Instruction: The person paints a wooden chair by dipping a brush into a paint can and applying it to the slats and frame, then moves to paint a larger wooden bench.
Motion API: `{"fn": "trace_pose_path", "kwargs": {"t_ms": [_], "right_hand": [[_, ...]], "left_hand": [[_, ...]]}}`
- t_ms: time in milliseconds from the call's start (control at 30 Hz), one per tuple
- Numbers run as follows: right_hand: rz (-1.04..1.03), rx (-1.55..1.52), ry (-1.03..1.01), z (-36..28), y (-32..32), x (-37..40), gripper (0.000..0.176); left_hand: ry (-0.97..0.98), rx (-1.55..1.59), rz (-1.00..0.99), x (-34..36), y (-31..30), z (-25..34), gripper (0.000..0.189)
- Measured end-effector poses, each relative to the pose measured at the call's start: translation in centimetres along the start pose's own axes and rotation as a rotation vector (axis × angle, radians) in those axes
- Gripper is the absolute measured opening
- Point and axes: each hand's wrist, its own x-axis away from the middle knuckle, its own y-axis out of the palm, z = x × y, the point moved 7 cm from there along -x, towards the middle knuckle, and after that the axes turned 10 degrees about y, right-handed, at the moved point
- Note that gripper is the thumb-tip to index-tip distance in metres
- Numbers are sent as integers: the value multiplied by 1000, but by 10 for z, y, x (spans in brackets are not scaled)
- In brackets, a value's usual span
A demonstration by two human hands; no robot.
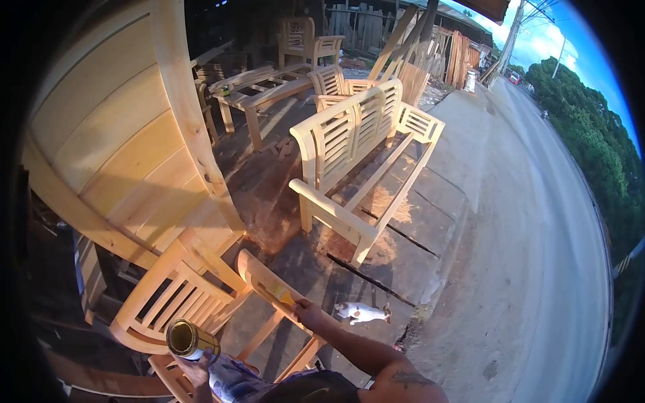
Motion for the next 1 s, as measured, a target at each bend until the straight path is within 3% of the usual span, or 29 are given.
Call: {"fn": "trace_pose_path", "kwargs": {"t_ms": [200,367,500,667,867,1000], "right_hand": [[-32,-42,-2,11,-11,-12,31],[-113,20,-102,-17,6,-18,25],[-295,74,-153,-30,31,-28,18],[-423,110,-140,-31,56,-23,17],[-429,285,-120,-20,70,-47,14],[-428,298,-109,-12,76,-71,14]], "left_hand": [[73,-19,35,14,-2,48,96],[119,-27,86,17,-6,93,101],[171,-405,121,35,-28,121,109],[142,-466,161,58,-50,125,115],[-9,-434,224,72,-60,107,118],[14,-410,270,75,-66,94,116]]}}
